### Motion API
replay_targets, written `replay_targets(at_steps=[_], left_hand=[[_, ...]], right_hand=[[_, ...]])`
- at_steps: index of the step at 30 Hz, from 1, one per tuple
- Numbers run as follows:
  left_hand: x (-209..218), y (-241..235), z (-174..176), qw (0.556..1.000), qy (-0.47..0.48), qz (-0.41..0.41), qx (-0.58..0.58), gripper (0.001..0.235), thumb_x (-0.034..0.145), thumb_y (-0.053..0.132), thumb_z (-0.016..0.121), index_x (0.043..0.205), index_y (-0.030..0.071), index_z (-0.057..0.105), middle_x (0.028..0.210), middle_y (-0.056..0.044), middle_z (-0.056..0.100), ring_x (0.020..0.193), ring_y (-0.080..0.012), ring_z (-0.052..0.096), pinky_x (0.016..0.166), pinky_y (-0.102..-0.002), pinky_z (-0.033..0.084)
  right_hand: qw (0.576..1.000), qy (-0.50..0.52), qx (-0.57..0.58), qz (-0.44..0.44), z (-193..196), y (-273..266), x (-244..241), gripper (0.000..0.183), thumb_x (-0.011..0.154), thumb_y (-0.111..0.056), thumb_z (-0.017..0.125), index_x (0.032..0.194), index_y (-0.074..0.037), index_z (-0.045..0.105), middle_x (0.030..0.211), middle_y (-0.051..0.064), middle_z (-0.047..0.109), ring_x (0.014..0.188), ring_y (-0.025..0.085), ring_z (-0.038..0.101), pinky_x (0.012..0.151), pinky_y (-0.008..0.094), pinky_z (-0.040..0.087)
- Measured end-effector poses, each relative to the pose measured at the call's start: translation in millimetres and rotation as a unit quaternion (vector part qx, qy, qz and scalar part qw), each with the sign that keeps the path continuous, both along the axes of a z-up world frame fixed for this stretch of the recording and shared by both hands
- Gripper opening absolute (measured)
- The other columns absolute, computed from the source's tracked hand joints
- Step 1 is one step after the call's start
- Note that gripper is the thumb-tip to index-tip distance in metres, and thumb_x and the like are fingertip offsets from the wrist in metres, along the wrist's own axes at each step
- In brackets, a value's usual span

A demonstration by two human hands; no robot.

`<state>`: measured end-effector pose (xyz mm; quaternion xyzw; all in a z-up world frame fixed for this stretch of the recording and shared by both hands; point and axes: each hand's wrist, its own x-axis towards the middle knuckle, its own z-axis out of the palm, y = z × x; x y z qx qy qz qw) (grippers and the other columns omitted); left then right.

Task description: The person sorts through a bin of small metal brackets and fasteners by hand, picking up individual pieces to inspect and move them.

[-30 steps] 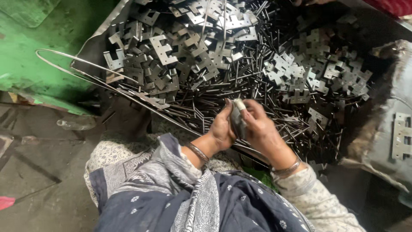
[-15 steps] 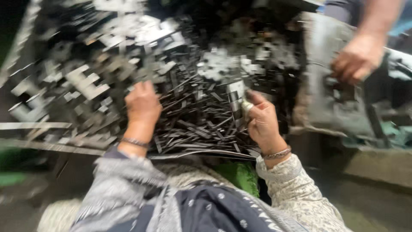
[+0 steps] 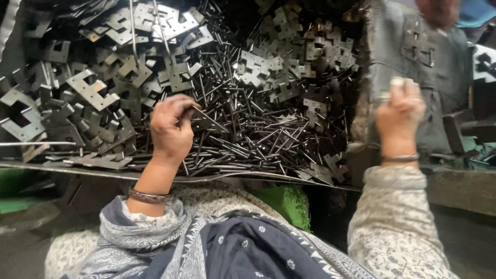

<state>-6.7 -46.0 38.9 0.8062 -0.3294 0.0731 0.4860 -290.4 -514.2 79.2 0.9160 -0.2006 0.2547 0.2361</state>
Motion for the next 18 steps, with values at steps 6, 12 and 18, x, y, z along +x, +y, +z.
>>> replay_targets(at_steps=[6,12,18], left_hand=[[-5.5,8.3,33.7,0.584,0.612,-0.116,-0.521,0.017,0.093,0.025,0.064,0.105,0.012,0.063,0.120,-0.009,0.068,0.111,-0.0262,0.069,0.094,-0.045,0.060],[4.5,25.4,17.3,0.690,0.549,-0.115,-0.458,0.019,0.102,0.016,0.061,0.118,0.008,0.065,0.118,-0.013,0.069,0.108,-0.0256,0.066,0.096,-0.036,0.056],[-43.2,22.0,-68.3,0.949,0.005,0.006,0.314,0.014,0.099,0.019,0.066,0.099,0.006,0.069,0.098,-0.016,0.074,0.093,-0.0369,0.071,0.083,-0.049,0.060]], right_hand=[[0.906,0.134,0.390,0.093,-79.2,103.9,73.4,0.071,0.078,-0.046,0.082,0.131,-0.002,0.066,0.132,0.031,0.060,0.115,0.046,0.059,0.095,0.048,0.049],[0.867,0.249,0.423,-0.087,-139.5,94.7,106.0,0.087,0.074,-0.062,0.081,0.136,-0.004,0.064,0.128,0.026,0.065,0.121,0.043,0.061,0.105,0.048,0.048],[0.805,0.259,0.507,-0.166,-144.2,80.2,115.9,0.100,0.068,-0.063,0.086,0.141,-0.001,0.057,0.136,0.025,0.066,0.131,0.038,0.061,0.112,0.044,0.048]])
